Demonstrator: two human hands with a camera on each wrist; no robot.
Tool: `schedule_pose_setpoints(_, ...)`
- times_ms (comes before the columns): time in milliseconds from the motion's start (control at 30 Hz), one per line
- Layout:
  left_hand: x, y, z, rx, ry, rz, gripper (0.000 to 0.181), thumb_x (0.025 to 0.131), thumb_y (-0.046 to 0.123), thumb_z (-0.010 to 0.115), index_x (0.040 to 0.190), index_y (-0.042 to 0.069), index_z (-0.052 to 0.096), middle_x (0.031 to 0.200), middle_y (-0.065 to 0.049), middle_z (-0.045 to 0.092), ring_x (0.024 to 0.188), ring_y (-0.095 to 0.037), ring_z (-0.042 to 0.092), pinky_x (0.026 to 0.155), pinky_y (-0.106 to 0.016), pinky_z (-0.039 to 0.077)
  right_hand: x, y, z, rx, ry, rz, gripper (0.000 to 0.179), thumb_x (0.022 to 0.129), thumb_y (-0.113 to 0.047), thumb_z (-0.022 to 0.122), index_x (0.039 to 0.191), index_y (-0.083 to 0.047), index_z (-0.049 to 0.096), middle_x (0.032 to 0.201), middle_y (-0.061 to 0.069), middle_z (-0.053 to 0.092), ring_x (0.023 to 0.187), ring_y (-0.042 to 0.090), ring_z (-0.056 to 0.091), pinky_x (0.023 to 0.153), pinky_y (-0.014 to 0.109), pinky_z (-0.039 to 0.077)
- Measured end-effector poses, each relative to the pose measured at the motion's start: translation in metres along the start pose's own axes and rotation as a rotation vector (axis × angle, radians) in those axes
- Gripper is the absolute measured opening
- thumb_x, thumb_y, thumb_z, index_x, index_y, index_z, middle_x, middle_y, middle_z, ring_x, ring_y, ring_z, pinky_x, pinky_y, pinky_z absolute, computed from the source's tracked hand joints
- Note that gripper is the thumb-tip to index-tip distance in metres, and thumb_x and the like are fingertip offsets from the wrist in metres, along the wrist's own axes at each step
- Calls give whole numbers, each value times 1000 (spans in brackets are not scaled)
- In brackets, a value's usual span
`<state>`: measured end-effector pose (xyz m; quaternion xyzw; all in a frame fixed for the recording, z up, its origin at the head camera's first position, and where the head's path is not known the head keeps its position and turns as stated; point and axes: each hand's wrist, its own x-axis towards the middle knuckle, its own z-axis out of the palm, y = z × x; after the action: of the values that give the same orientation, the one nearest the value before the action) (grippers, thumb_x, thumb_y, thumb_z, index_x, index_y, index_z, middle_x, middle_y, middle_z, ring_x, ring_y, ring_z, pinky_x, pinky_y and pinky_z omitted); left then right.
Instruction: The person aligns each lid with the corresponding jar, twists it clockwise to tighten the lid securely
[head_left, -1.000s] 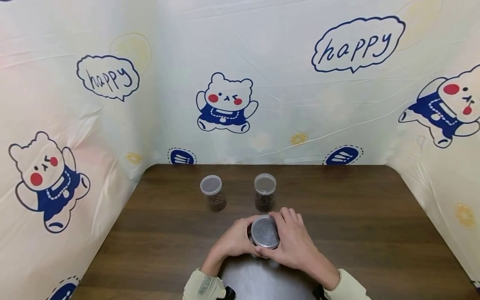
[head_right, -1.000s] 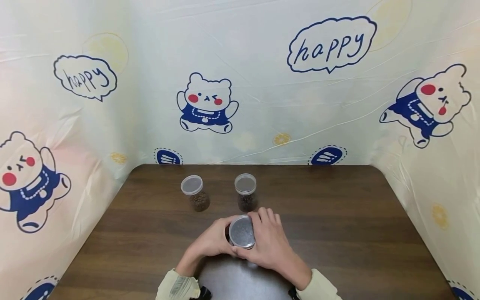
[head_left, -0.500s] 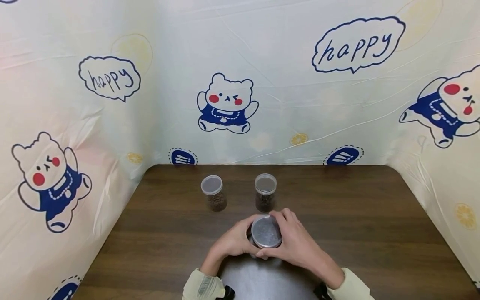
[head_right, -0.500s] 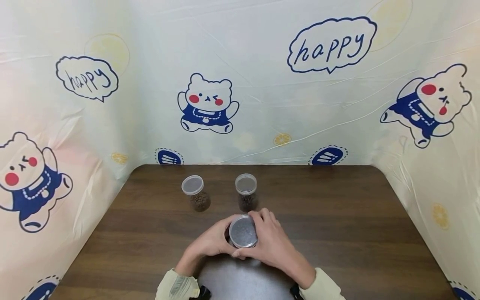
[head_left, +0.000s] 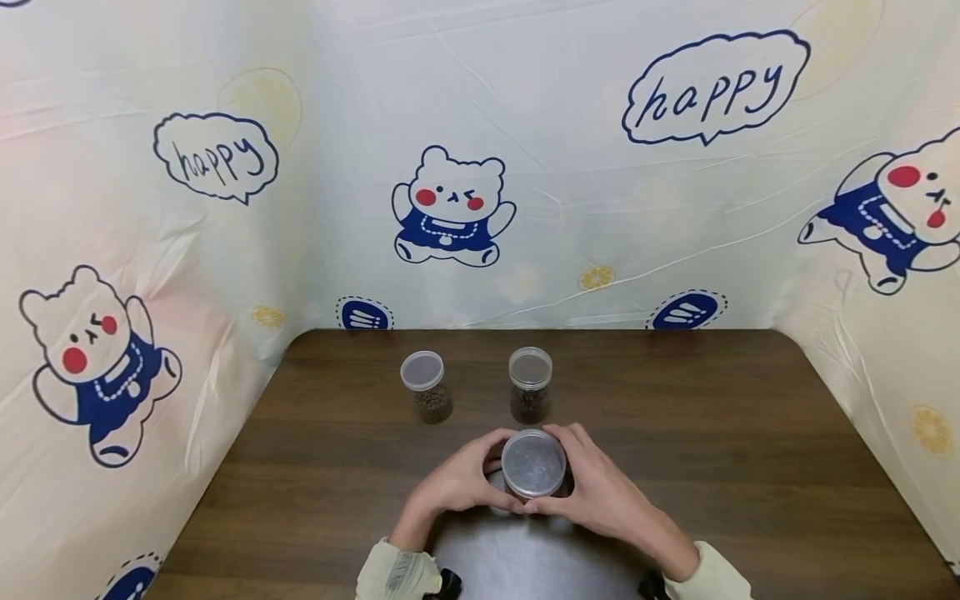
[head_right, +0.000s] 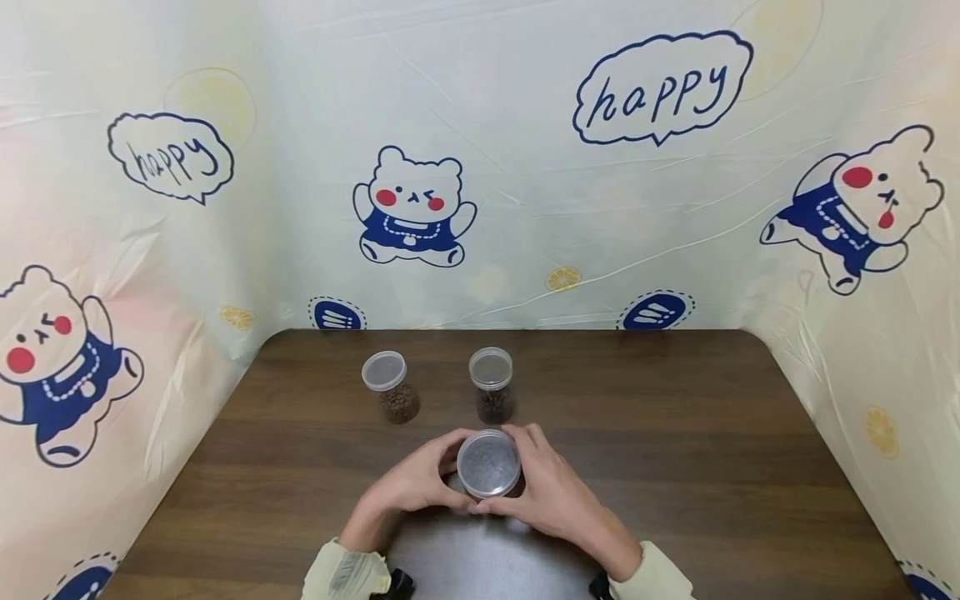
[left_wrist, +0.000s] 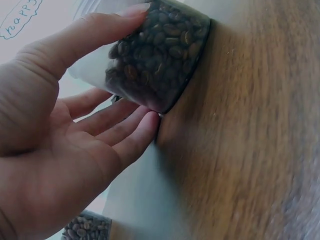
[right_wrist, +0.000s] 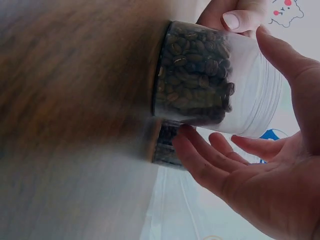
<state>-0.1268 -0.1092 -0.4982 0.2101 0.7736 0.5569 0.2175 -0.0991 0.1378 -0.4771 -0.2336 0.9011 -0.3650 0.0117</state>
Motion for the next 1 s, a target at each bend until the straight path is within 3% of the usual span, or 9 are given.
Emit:
schedule_pose_setpoints(267, -3, 3, -1, 43, 21, -31, 79, 73, 7, 95, 142, 12, 56, 141, -8, 63, 136, -26, 62, 114, -27, 49, -1, -1, 1, 7, 0, 2, 92, 76, -59, 90, 147, -17, 51, 132, 1, 62, 114, 15, 65, 94, 39, 57)
schedule_pose_setpoints(567, 1, 8, 1, 46, 18, 18, 78, 74, 7, 95, 142, 13, 58, 141, -8, 64, 134, -25, 63, 112, -26, 50, -1, 2, -5, 26, 35, -8, 87, 73, -54, 94, 142, -18, 55, 127, -6, 63, 111, 8, 64, 94, 35, 57)
schedule_pose_setpoints(833, 15, 16, 7, 38, 49, 46, 80, 77, 13, 95, 147, 21, 56, 145, 1, 63, 134, -19, 64, 111, -25, 51, -2, 11, -21, 38, 114, -37, 90, 72, -47, 97, 144, -15, 54, 128, -4, 66, 112, 11, 66, 94, 34, 58)
schedule_pose_setpoints(1000, 25, 23, 15, 44, 80, 77, 78, 79, 13, 94, 148, 16, 56, 145, -5, 63, 133, -23, 65, 111, -27, 52, -3, 20, -36, 70, 108, -26, 88, 73, -43, 97, 145, -16, 54, 130, -1, 67, 113, 13, 68, 93, 32, 61)
